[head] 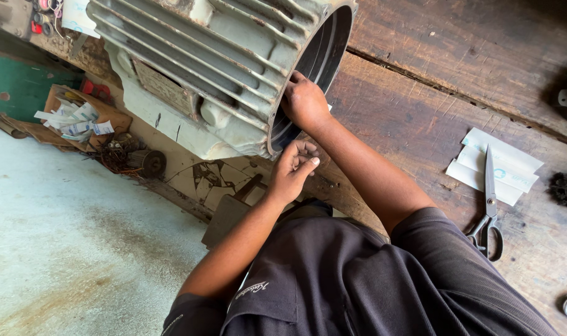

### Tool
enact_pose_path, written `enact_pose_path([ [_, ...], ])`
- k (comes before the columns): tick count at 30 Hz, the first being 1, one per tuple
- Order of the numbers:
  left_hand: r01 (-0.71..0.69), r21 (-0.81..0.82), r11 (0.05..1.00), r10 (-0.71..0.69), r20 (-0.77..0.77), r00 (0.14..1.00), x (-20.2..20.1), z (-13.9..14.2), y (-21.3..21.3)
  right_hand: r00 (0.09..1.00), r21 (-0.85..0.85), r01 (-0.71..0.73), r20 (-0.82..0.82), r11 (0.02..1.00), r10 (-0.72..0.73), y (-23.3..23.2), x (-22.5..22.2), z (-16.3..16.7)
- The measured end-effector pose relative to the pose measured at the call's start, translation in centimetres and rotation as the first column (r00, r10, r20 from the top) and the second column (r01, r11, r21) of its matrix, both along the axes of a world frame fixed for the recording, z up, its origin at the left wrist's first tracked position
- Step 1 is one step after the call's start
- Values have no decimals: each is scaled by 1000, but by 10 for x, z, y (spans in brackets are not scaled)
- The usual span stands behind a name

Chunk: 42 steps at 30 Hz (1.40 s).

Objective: The person cuts and tears strips of white insulating paper from a roll and folds them, then inserts the paper pieces into the slots of a disassembled electric motor stator on the workbench, working around the motor housing.

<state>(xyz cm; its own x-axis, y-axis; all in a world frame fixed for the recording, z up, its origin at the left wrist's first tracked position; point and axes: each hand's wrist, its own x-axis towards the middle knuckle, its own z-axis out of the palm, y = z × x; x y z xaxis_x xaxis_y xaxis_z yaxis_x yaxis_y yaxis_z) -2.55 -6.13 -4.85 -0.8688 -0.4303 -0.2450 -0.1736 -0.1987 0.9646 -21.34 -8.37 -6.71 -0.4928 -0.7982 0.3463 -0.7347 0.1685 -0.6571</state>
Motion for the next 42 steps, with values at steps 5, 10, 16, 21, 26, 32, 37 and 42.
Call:
enact_pose_path([
  [5, 4, -12, 1000, -4, -1, 1000, 0, 3, 0, 999, -13, -5, -49, 1000, 5, -6, 2, -8],
  [10, -1, 1, 1000, 1, -4, 1000, 0, 1, 0, 983, 113, -63, -167, 992, 81, -6, -3, -6],
  [16, -4, -13, 1000, 4, 6, 1000, -1, 0, 0, 995, 59, -46, -82, 997, 51, 6, -11, 15],
  [21, -8, -7, 1000, 7, -10, 1000, -2, 1, 0, 972, 65, -65, -224, 996, 78, 8, -13, 8],
  [26, -16, -18, 1000, 17, 15, 1000, 0, 1, 1, 936, 147, -74, -332, 986, 119, -7, -11, -15],
  [32, -14, -40, 999, 15, 35, 999, -1, 4, 2, 965, 119, -90, -237, 989, 117, -3, -12, 2],
  [37, -10, -49, 999, 12, 46, 999, -2, 9, 0, 931, 94, -77, -350, 993, 106, 26, -13, 22],
  [42, -18, -58, 998, 19, 28, 999, -2, 6, 2, 929, 244, -87, -330, 966, 167, 23, -10, 5],
])
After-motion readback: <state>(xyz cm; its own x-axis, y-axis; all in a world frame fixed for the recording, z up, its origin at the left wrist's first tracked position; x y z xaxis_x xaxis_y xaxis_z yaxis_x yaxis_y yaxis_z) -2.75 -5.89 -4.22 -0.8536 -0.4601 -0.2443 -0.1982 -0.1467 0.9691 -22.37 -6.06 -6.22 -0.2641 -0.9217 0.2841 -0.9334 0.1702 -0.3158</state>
